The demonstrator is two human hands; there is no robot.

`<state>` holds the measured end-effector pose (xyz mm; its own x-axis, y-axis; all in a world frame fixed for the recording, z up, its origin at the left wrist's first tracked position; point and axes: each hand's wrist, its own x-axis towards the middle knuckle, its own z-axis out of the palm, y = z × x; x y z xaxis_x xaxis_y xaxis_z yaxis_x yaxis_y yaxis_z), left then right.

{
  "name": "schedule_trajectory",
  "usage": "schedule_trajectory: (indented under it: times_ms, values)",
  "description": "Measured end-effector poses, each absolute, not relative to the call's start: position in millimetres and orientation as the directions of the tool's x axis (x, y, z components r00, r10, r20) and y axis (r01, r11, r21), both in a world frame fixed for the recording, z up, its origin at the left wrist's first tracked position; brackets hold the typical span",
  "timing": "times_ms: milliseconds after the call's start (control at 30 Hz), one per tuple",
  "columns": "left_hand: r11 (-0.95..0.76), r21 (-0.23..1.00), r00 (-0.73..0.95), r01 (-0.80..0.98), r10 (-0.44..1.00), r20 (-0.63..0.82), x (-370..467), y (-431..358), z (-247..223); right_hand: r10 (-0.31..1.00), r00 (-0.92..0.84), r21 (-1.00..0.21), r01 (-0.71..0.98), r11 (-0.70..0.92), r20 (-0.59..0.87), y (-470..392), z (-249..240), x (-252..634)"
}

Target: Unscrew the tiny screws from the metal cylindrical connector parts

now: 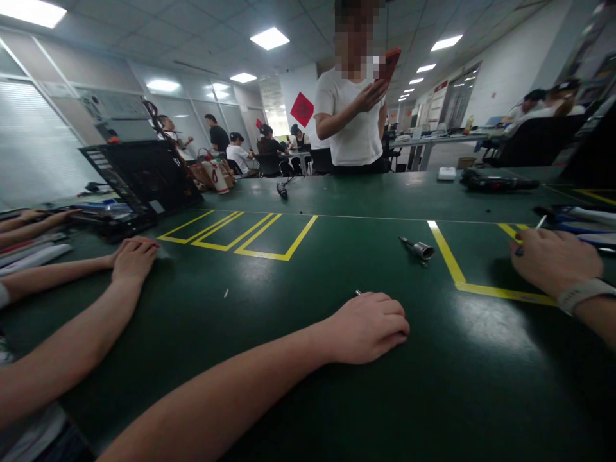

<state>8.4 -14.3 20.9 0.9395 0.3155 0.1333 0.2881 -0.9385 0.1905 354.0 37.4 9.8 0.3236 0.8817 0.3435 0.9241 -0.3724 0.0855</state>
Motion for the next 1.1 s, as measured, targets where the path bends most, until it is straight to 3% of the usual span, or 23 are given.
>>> schedule_trajectory:
  times_ms: [167,333,433,567,1100]
  values:
    - [-0.914,0.238,0.927,0.329,0.361,0.103,8,-16,24,0.859,0.07,0.022,0.995,-0.095,0.507,40,13,301]
    - [-0.889,0.251,0.911,0.383,0.408,0.057,8,-19,27,0.821,-0.166,-0.057,0.971,0.233,0.546,27,8,246]
    - [-0.883,0.249,0.906,0.398,0.421,0.045,9,-19,28,0.802,-0.223,-0.095,0.94,0.326,0.554,22,4,229]
    - [-0.89,0.216,0.906,0.403,0.421,0.047,9,-20,29,0.808,-0.21,-0.143,0.93,0.338,0.55,25,-4,227]
    - [-0.901,0.188,0.913,0.391,0.405,0.043,9,-20,29,0.887,0.032,-0.31,0.942,0.127,0.46,54,-13,257]
